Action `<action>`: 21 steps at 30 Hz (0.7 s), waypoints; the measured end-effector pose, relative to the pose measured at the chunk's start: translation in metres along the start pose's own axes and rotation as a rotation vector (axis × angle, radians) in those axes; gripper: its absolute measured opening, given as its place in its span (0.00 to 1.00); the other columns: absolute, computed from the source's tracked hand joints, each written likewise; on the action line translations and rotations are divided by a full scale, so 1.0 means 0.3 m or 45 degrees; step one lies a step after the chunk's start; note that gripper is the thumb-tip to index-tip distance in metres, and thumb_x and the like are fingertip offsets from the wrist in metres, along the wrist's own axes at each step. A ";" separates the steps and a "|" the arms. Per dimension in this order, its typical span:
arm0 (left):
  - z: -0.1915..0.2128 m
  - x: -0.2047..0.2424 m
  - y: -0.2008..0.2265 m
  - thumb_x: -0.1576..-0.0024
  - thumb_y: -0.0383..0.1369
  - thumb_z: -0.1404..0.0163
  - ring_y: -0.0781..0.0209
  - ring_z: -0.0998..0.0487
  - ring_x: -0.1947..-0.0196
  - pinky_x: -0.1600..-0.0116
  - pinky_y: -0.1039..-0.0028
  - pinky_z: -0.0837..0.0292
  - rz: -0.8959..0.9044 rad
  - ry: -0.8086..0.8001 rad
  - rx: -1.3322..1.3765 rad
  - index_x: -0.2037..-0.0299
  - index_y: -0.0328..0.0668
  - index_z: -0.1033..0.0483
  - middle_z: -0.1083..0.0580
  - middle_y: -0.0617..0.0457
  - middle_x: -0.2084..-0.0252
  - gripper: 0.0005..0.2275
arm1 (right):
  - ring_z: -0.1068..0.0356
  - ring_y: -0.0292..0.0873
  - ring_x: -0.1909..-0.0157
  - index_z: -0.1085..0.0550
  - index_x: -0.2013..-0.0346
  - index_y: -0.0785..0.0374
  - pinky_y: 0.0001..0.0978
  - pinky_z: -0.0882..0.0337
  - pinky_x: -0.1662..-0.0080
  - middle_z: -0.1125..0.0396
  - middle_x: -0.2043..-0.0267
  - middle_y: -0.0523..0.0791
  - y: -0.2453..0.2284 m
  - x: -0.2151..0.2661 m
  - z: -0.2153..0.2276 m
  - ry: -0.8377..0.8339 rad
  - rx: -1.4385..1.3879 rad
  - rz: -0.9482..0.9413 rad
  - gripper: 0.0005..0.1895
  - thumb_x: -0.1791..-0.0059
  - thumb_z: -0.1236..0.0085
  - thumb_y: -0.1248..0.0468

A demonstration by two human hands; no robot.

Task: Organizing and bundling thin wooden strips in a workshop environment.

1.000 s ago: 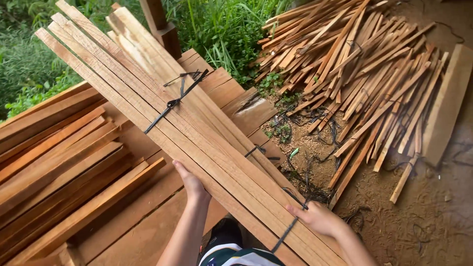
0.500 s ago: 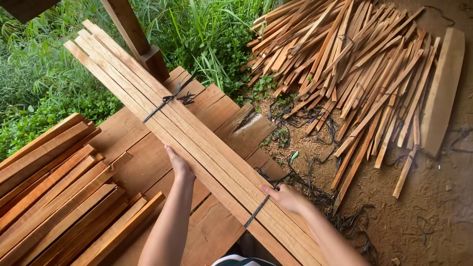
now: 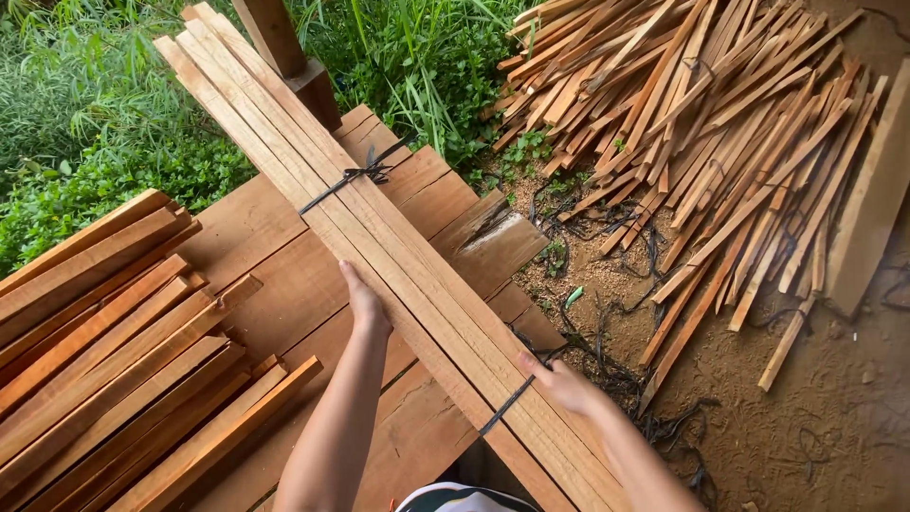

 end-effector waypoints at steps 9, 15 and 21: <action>-0.010 0.506 0.257 0.29 0.42 0.61 0.37 0.45 0.26 0.24 0.53 0.55 -0.700 -0.044 -0.144 0.30 0.24 0.42 0.38 0.28 0.31 0.26 | 0.54 0.63 0.23 0.46 0.31 0.82 0.55 0.49 0.28 0.50 0.27 0.68 -0.052 0.057 0.031 0.008 0.112 0.007 0.64 0.49 0.69 0.20; 0.153 0.462 -0.296 0.36 0.67 0.75 0.40 0.70 0.22 0.25 0.42 0.72 -0.021 -0.195 -0.145 0.22 0.41 0.67 0.65 0.36 0.21 0.43 | 0.52 0.63 0.23 0.44 0.32 0.82 0.53 0.49 0.27 0.48 0.28 0.67 -0.116 0.125 0.023 0.011 0.142 0.014 0.66 0.52 0.68 0.18; 0.007 0.603 -0.341 0.37 0.67 0.76 0.40 0.64 0.22 0.23 0.45 0.64 0.053 -0.312 -0.079 0.22 0.41 0.63 0.63 0.38 0.21 0.43 | 0.38 0.56 0.30 0.31 0.37 0.71 0.48 0.37 0.33 0.34 0.35 0.58 -0.067 0.079 0.053 0.220 0.216 0.008 0.59 0.54 0.63 0.19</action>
Point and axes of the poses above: each hand's wrist, its own x-axis away from the middle knuckle, its own z-axis out of the back of the hand, y = z × x, the point moved 7 cm from there along -x, towards the middle knuckle
